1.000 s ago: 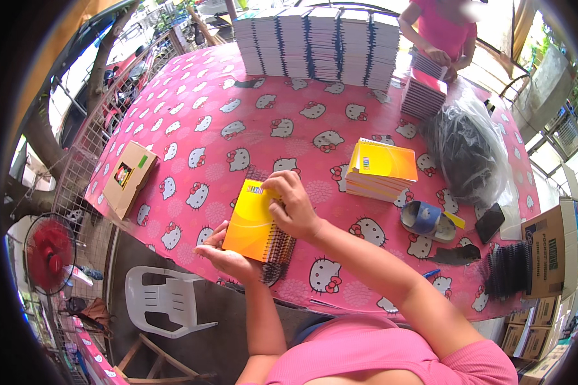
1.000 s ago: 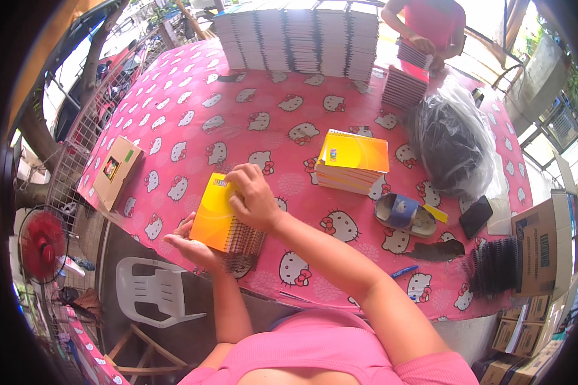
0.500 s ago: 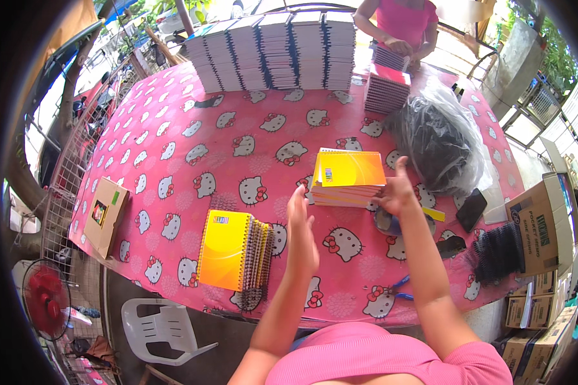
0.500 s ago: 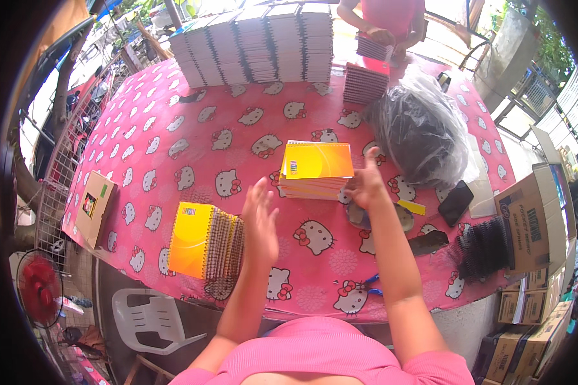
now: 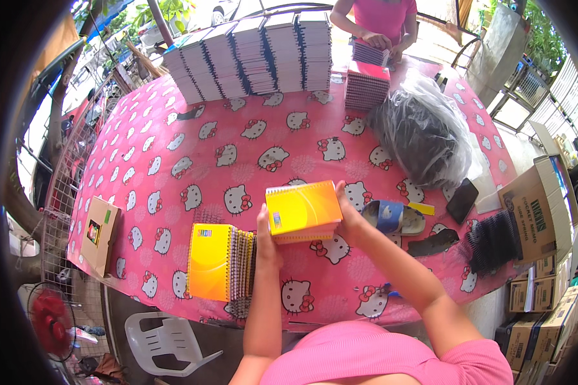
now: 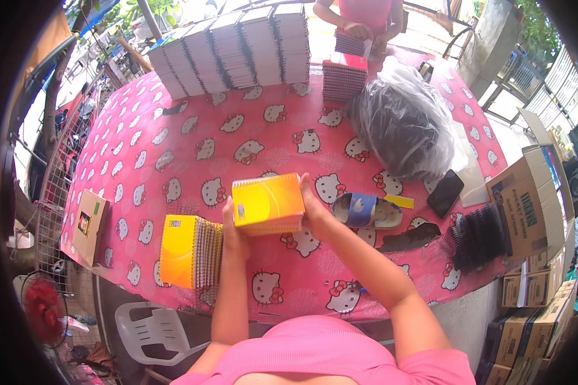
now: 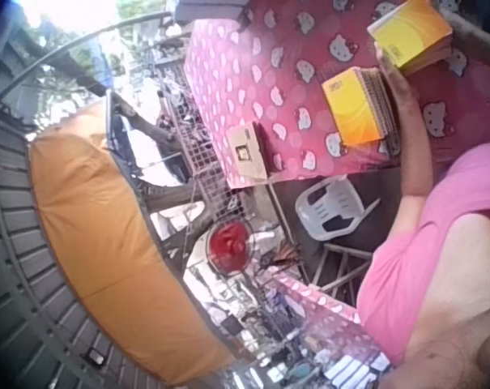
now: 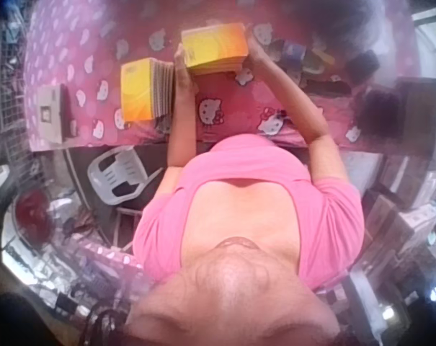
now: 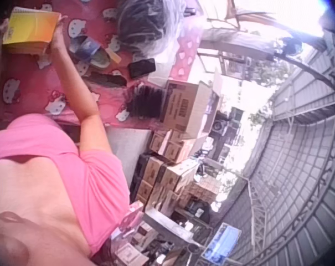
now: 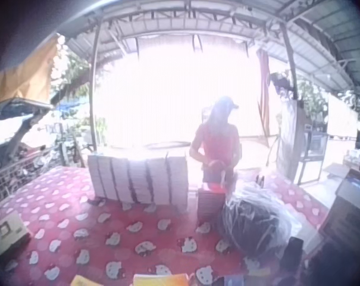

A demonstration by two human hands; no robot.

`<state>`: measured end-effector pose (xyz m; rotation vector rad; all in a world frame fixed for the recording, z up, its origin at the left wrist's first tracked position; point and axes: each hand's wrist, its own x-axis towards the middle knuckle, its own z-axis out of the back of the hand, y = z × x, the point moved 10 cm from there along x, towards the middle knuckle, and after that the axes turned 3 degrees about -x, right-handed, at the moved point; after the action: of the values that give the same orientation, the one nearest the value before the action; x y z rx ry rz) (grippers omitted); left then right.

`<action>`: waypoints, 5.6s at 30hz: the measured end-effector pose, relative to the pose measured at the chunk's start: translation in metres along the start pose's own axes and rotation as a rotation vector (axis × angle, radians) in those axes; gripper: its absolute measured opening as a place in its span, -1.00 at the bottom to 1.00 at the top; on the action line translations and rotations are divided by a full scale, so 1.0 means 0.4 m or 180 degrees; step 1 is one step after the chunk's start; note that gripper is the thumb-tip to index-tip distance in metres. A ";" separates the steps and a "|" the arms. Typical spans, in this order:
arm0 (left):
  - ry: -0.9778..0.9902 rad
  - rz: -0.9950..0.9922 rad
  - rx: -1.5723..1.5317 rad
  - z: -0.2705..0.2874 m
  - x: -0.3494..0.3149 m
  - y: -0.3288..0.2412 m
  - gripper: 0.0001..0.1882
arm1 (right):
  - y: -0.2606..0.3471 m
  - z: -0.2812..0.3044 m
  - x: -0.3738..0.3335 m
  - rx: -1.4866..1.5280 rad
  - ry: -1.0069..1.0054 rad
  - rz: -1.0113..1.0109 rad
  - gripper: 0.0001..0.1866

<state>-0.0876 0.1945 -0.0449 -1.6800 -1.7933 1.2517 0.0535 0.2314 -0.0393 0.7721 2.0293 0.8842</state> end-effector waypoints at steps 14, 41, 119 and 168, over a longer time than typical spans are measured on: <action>0.0040 0.0438 0.0122 0.067 -0.249 0.214 -0.37 | -0.064 0.210 -0.359 -0.1243 -0.0913 0.0329 -0.11; 0.1124 -0.3214 0.4075 -0.411 -0.438 -0.153 -0.87 | 0.354 0.501 -0.652 -0.4530 -0.3725 0.2853 -0.43; 0.1060 -0.3016 0.3862 -0.383 -0.444 -0.135 -0.81 | 0.237 -0.070 -0.611 -0.4453 -0.1346 0.2750 -0.78; 0.0682 -0.1804 0.1362 -0.234 -0.336 -0.141 -0.69 | 0.309 0.057 -0.383 -0.2906 0.0186 0.2400 -0.67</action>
<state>-0.0199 0.1074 0.0884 -0.9395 -1.5706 1.0509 0.1778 0.1941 0.1104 0.9488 1.0976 2.0572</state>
